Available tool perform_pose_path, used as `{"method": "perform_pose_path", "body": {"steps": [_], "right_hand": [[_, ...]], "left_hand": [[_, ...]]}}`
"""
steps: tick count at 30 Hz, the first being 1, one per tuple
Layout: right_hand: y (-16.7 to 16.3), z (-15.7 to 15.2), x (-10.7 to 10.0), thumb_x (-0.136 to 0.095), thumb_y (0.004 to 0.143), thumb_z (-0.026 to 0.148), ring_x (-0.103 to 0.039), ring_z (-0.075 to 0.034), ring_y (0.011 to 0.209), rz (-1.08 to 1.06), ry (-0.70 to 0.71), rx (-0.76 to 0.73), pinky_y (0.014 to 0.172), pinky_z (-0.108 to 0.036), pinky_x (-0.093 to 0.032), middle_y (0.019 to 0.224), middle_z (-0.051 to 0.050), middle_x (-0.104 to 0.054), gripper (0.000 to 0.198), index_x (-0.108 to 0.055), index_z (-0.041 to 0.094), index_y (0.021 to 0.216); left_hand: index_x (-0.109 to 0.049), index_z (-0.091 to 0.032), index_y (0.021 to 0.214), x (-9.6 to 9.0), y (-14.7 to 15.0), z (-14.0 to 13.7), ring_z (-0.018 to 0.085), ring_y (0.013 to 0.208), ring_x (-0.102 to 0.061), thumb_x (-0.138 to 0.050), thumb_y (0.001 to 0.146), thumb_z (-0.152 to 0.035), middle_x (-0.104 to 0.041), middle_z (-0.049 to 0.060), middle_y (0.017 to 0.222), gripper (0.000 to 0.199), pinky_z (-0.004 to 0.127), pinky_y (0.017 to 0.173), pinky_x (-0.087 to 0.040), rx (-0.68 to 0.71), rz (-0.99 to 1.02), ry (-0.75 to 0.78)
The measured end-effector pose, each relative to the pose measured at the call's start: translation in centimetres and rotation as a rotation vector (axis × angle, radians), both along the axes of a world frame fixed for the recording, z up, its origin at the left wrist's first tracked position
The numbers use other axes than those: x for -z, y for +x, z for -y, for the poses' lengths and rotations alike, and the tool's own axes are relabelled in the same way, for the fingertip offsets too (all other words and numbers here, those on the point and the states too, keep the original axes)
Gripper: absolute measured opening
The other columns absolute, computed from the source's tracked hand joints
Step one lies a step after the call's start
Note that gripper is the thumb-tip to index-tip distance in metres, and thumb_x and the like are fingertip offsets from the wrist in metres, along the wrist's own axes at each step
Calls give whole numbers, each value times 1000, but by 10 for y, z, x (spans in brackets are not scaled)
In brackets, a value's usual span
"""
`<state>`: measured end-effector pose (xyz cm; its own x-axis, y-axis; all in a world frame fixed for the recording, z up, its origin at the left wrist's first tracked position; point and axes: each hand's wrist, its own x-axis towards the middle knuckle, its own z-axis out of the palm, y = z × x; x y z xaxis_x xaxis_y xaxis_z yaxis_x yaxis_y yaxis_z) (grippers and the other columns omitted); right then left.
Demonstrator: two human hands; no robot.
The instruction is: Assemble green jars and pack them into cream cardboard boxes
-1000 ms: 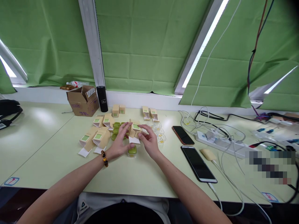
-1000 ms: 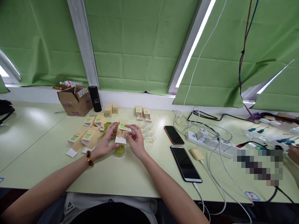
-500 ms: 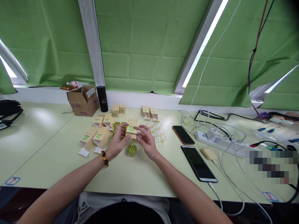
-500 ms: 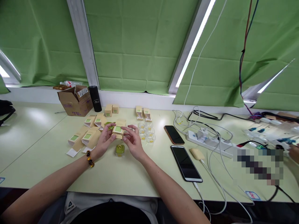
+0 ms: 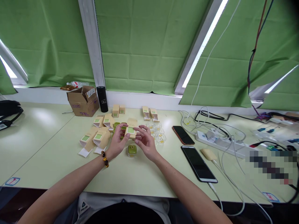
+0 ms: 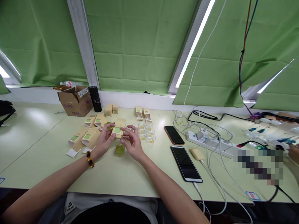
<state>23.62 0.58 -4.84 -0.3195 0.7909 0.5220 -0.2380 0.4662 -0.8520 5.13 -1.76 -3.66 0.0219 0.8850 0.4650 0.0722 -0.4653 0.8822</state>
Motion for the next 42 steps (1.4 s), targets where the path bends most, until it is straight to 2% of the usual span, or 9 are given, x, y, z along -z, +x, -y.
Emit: {"method": "perform_pose_path", "body": {"steps": [7,13,33,42], "right_hand": [[-2,0,0,-82,87,48,-68,-15,98,3,-15,42,98,-42,-63,140,-6,-37,47,-69,37,131],[-3,1,-3,-80,89,48,-67,-15,96,-26,-27,63,96,-42,-63,138,-6,-38,43,-70,36,129],[-5,-1,0,-76,93,47,-66,-11,88,-39,-21,69,93,-40,-64,130,-4,-39,33,-73,36,124],[-5,0,2,-73,95,44,-61,-10,81,11,-1,143,92,-40,-64,128,-5,-41,29,-75,35,123]], "left_hand": [[-51,-24,132,-2,0,2,20,106,-63,-63,99,-50,-54,12,136,44,35,91,-53,-59,-86,84],[-51,-27,139,-4,-4,4,25,118,-60,-69,96,-46,-47,13,145,50,41,101,-52,2,-121,140],[-54,-25,127,-1,1,1,19,93,-57,-66,98,-40,-50,12,135,35,36,83,-51,-166,-197,216],[-54,-25,128,2,1,1,21,100,-58,-65,98,-36,-49,12,134,33,38,87,-52,-199,-254,229]]}}
